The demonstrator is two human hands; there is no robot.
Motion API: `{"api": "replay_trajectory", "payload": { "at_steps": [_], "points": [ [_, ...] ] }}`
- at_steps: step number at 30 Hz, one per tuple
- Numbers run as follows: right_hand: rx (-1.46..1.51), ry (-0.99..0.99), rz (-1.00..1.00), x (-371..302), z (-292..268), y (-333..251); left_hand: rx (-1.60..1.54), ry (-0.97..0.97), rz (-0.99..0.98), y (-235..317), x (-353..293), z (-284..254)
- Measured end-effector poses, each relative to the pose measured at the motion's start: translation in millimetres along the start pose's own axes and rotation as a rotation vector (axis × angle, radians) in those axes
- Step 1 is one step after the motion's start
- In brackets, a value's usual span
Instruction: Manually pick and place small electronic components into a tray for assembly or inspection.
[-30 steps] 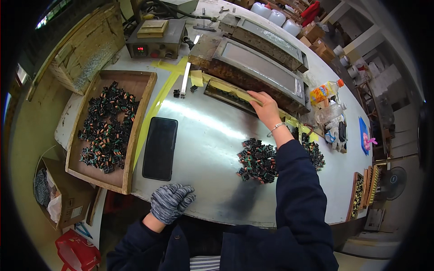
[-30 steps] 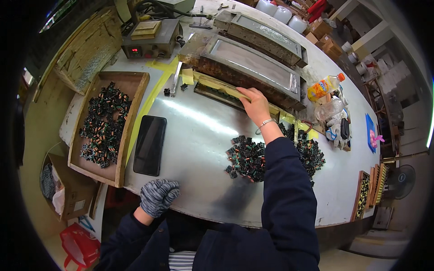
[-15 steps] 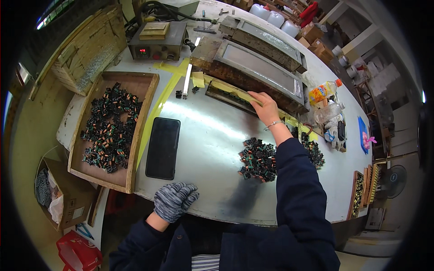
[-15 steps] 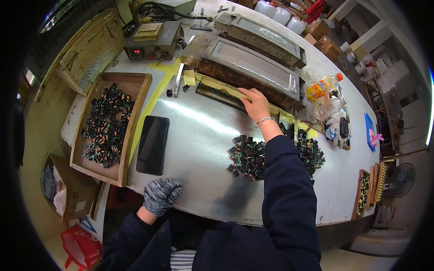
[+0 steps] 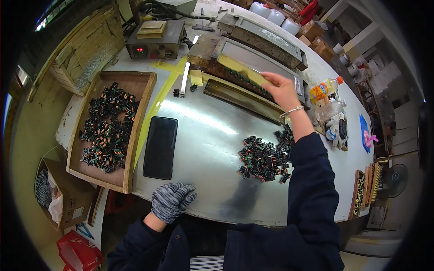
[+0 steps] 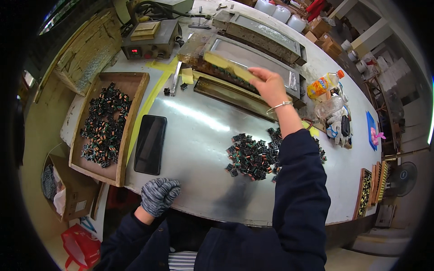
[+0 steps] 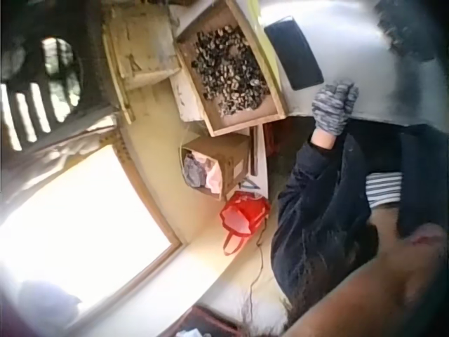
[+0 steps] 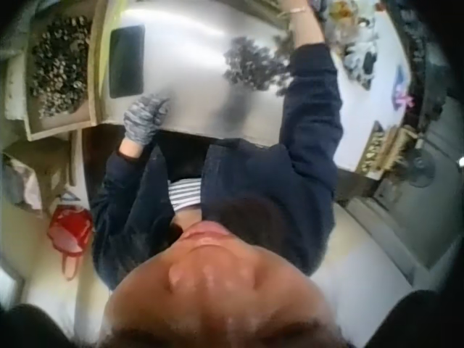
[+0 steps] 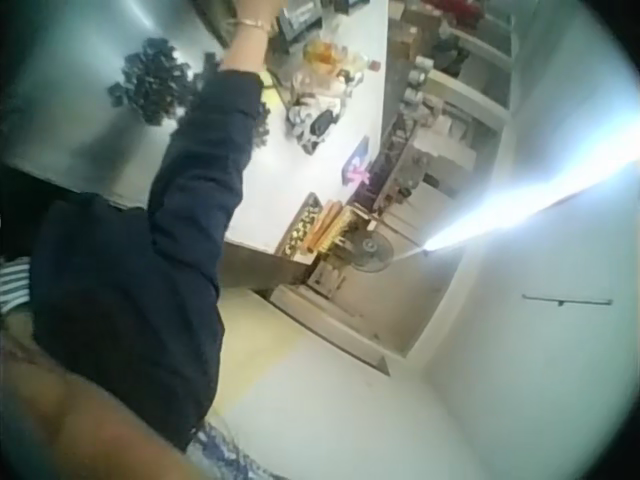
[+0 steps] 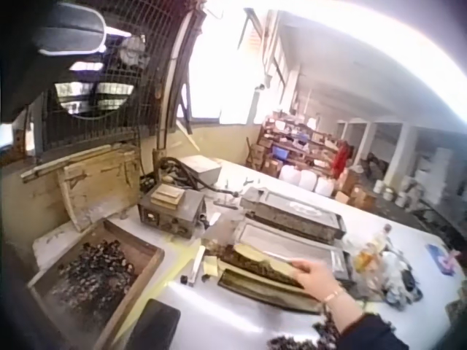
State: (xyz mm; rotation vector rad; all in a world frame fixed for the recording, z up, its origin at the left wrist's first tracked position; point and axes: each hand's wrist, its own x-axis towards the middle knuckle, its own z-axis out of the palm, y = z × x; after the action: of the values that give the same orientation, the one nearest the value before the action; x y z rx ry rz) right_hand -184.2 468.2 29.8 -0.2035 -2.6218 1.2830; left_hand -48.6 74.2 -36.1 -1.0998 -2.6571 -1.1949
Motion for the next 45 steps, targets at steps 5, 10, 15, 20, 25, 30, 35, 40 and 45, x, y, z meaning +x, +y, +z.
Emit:
{"api": "replay_trajectory", "payload": {
  "at_steps": [5, 10, 15, 20, 25, 30, 35, 40, 45],
  "points": [
    [0.035, -0.035, -0.055, 37, -32, -2, -0.030, 0.014, 0.006, -2, 10, 8],
    [0.004, -0.062, -0.059, 64, -33, 9, -0.028, -0.015, 0.007, -11, 13, 12],
    [-0.062, -0.056, -0.017, 80, -31, 18, -0.025, -0.022, 0.003, -17, 19, 17],
    [-0.081, -0.051, -0.019, 87, -21, 27, -0.011, -0.030, -0.004, -23, 22, 18],
    [-0.113, -0.034, -0.012, 88, -17, 32, 0.001, -0.030, 0.001, -27, 22, 20],
    [-0.083, -0.045, -0.014, 88, -14, 39, 0.009, -0.026, 0.004, -29, 22, 20],
    [-0.077, -0.015, -0.074, 91, -14, 46, 0.008, -0.013, 0.006, -28, 25, 21],
    [-0.046, -0.021, -0.074, 91, -14, 48, 0.006, -0.019, 0.004, -27, 25, 20],
    [-0.058, -0.022, -0.072, 91, -15, 50, 0.004, -0.028, 0.004, -27, 25, 19]
  ]
}}
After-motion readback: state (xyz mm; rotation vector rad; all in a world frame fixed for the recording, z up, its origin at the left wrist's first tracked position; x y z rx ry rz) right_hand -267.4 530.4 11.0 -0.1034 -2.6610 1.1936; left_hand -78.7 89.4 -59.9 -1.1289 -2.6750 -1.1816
